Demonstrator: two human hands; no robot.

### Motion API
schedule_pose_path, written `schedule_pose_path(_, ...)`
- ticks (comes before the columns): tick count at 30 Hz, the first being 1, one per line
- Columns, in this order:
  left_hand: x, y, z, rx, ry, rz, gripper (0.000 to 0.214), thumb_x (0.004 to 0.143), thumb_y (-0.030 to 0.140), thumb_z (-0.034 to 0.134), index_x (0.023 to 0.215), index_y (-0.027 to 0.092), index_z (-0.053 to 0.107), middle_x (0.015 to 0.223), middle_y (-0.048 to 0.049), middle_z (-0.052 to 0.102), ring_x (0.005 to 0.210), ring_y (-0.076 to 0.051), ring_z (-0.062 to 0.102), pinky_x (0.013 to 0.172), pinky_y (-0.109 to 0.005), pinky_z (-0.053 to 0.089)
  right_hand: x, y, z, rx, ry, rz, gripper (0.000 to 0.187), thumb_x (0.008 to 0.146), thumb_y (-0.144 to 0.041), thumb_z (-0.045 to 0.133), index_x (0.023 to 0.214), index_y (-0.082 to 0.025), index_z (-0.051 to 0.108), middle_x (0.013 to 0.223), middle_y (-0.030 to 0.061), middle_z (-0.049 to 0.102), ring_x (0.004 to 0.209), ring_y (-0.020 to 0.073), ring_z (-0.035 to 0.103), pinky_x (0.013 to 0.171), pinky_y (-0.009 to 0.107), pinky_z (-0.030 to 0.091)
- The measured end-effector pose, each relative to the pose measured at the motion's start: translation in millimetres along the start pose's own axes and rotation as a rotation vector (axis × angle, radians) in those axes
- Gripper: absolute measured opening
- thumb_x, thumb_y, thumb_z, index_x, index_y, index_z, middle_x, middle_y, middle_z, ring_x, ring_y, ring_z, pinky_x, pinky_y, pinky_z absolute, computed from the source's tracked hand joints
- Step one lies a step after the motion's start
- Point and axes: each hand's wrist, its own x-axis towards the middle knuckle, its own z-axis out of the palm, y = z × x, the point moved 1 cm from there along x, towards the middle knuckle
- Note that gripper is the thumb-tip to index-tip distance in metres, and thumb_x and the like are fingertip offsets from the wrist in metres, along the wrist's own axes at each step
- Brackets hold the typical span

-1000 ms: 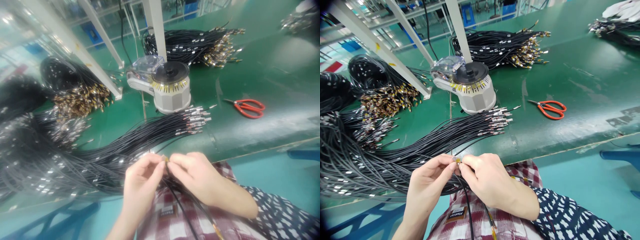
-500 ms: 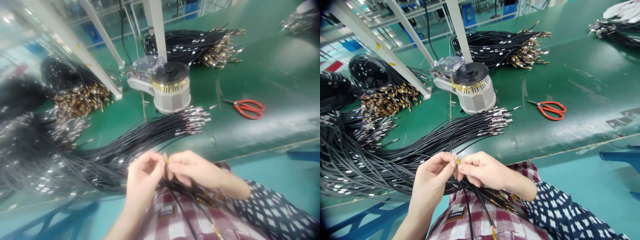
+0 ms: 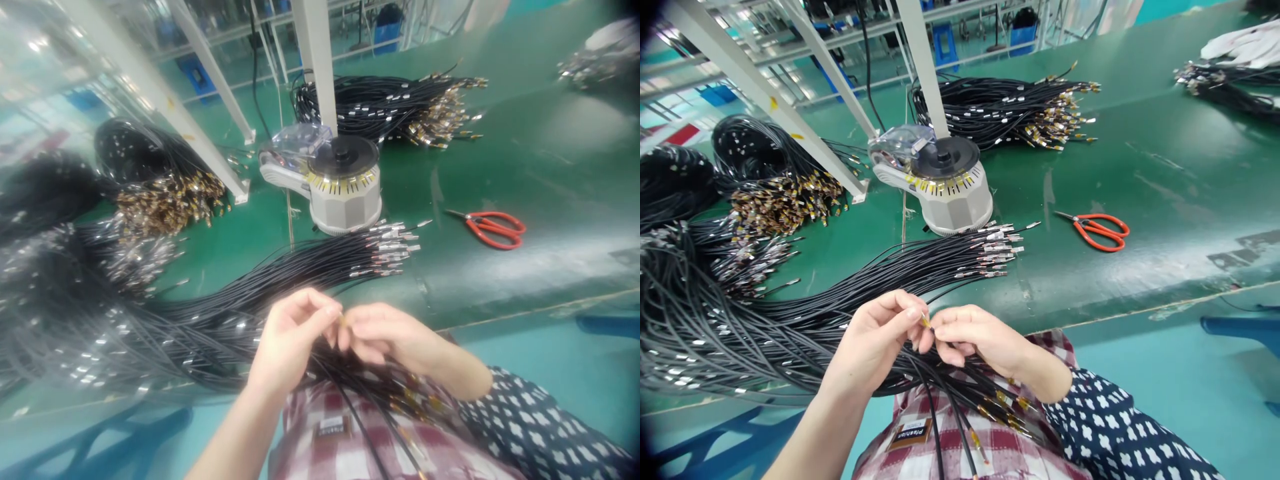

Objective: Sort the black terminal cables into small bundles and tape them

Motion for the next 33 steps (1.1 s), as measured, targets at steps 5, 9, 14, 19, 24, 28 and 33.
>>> schedule_pose_path(5, -1, -6, 2.1, 0.000, 0.071, 0.014, 0.022, 0.077, 0.026, 0.074, 0.063, 0.015, 0.061, 0.054, 0.0017, 0.058, 0.052, -0.010, 0.051, 0.052, -0.023, 0.038, -5, -9, 13, -0.344, 0.279, -0.069, 0.014, 0.086, -0.022, 0.050, 0.077, -0.016, 0.058, 0.056, -0.0027, 0.058, 0.052, 0.0096, 0.047, 0.057, 0.023, 0.037)
schedule_pose_path(9, 0, -7, 3.5, 0.005, 0.080, 0.003, 0.023, 0.077, 0.026, 0.073, 0.063, 0.014, 0.060, 0.052, 0.0027, 0.056, 0.050, -0.009, 0.048, 0.051, -0.023, 0.036, -5, -11, 18, -0.490, 0.386, -0.081, 0.022, 0.085, -0.020, 0.051, 0.064, -0.018, 0.051, 0.055, -0.0038, 0.053, 0.051, 0.0092, 0.046, 0.054, 0.022, 0.037)
schedule_pose_path(14, -1, -7, 3.7, -0.008, 0.079, -0.012, 0.024, 0.076, 0.028, 0.074, 0.062, 0.015, 0.060, 0.052, 0.0027, 0.056, 0.050, -0.009, 0.047, 0.051, -0.023, 0.035, -1, -6, 16, -0.327, 0.345, -0.109, 0.027, 0.087, -0.028, 0.052, 0.063, -0.017, 0.051, 0.050, -0.0059, 0.046, 0.047, 0.0077, 0.039, 0.052, 0.022, 0.033)
schedule_pose_path(19, -2, -5, 0.6, 0.004, 0.028, -0.004, 0.015, 0.077, 0.026, 0.073, 0.071, 0.014, 0.067, 0.061, -0.0001, 0.059, 0.056, -0.011, 0.050, 0.057, -0.024, 0.037, 2, -1, 9, 0.084, 0.213, 0.078, 0.025, 0.084, -0.034, 0.060, 0.072, -0.013, 0.064, 0.047, -0.0056, 0.048, 0.043, 0.0059, 0.035, 0.047, 0.020, 0.025)
schedule_pose_path(24, -3, -3, -0.3, -0.067, -0.111, 0.006, 0.011, 0.080, 0.024, 0.070, 0.073, 0.016, 0.069, 0.069, -0.0007, 0.058, 0.059, -0.011, 0.051, 0.060, -0.026, 0.038, 3, 3, 11, 0.452, 0.160, 0.197, 0.016, 0.075, -0.027, 0.068, 0.072, -0.012, 0.065, 0.054, -0.0040, 0.053, 0.047, 0.0052, 0.042, 0.050, 0.019, 0.031)
schedule_pose_path(28, -3, -5, -0.8, -0.093, -0.106, -0.015, 0.012, 0.082, 0.025, 0.067, 0.076, 0.016, 0.070, 0.066, -0.0007, 0.057, 0.058, -0.011, 0.049, 0.060, -0.025, 0.038, 3, 2, 17, 0.366, 0.142, 0.096, 0.018, 0.082, -0.028, 0.064, 0.072, -0.012, 0.065, 0.057, -0.0013, 0.056, 0.051, 0.0071, 0.044, 0.051, 0.021, 0.030)
schedule_pose_path(33, 2, -9, -6.8, 0.127, -0.009, 0.089, 0.027, 0.088, 0.034, 0.059, 0.106, 0.016, 0.068, 0.080, -0.0034, 0.061, 0.064, -0.013, 0.050, 0.065, -0.028, 0.042, -9, -4, -4, 0.332, 0.252, -0.127, 0.054, 0.095, -0.054, 0.040, 0.063, -0.015, 0.060, 0.052, -0.0005, 0.052, 0.051, 0.0100, 0.042, 0.054, 0.023, 0.032)
